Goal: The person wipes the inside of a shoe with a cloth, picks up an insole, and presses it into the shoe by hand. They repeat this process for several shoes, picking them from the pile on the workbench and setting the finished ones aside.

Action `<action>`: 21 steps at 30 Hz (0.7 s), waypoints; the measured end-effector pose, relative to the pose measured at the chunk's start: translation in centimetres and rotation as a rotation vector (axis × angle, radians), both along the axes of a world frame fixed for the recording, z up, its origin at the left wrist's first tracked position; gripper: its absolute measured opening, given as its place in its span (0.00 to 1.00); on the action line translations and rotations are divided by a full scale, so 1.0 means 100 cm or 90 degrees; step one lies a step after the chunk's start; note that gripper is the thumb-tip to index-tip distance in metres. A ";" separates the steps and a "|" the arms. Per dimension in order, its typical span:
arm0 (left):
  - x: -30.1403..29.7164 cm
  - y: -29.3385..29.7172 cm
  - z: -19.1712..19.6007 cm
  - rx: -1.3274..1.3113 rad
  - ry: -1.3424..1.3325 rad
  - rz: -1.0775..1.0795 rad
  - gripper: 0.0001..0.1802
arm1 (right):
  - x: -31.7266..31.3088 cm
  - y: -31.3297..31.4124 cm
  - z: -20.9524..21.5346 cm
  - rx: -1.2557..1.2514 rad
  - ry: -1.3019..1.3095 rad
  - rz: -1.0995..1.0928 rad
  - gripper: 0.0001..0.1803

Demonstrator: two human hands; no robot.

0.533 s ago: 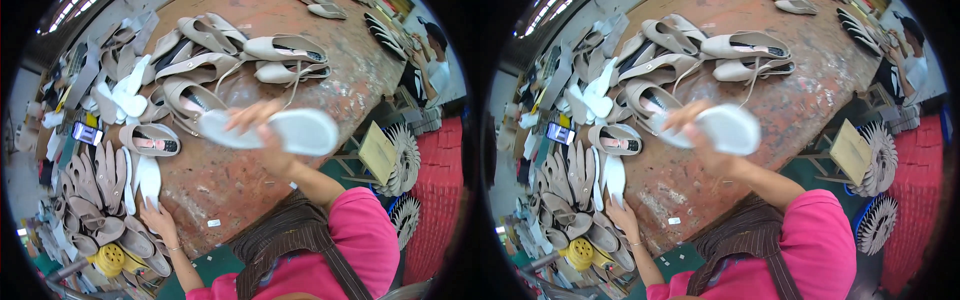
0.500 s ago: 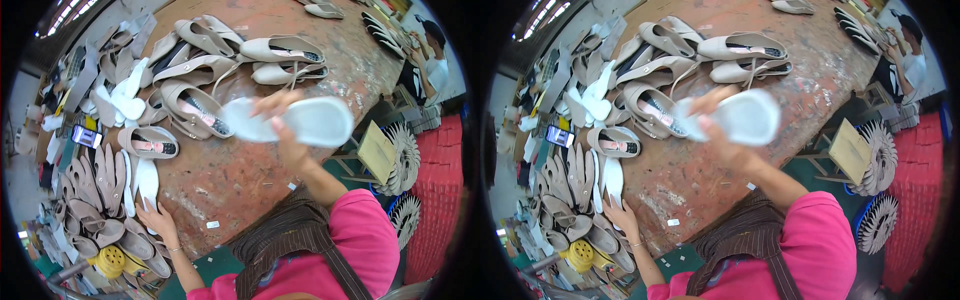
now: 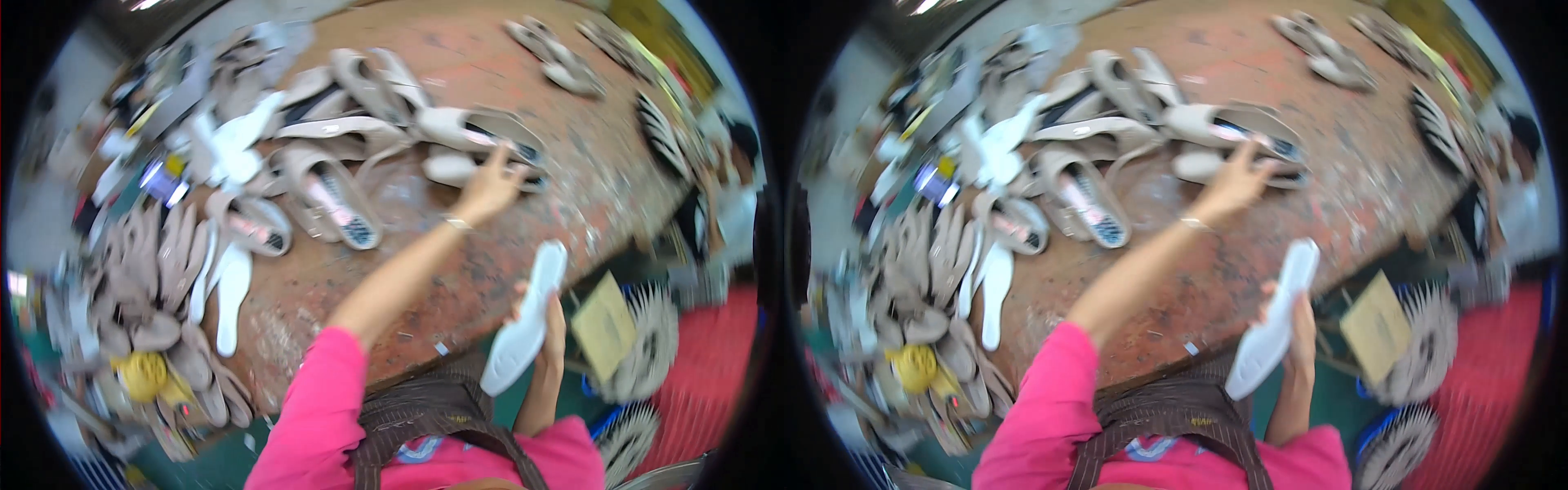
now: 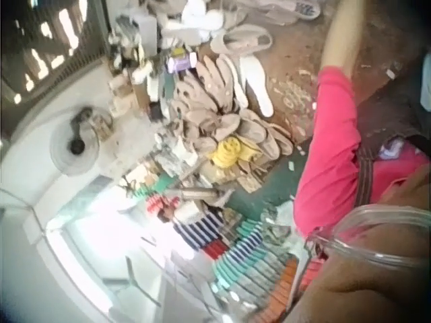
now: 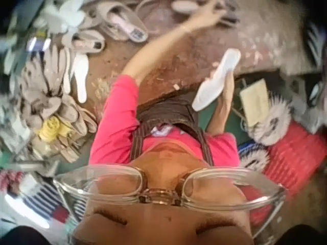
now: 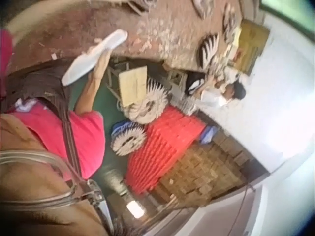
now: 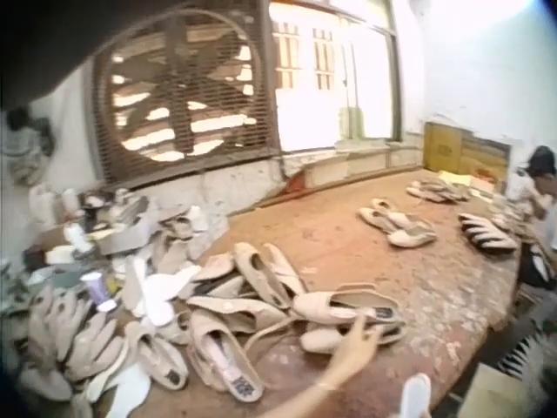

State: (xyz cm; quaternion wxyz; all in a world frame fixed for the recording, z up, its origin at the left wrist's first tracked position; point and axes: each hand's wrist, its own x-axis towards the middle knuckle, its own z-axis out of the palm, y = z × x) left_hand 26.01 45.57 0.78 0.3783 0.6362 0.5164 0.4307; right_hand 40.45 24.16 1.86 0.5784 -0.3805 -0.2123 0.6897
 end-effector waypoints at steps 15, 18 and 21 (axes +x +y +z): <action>-0.091 -0.081 0.054 0.117 0.012 0.169 0.08 | 0.052 0.002 -0.021 -0.001 0.097 -0.002 0.33; -0.174 -0.169 0.093 -0.013 0.167 0.058 0.11 | 0.026 0.003 -0.020 0.041 0.033 0.035 0.33; -0.230 -0.244 0.088 -0.208 0.256 0.028 0.10 | 0.000 -0.006 -0.016 -0.018 -0.198 0.061 0.28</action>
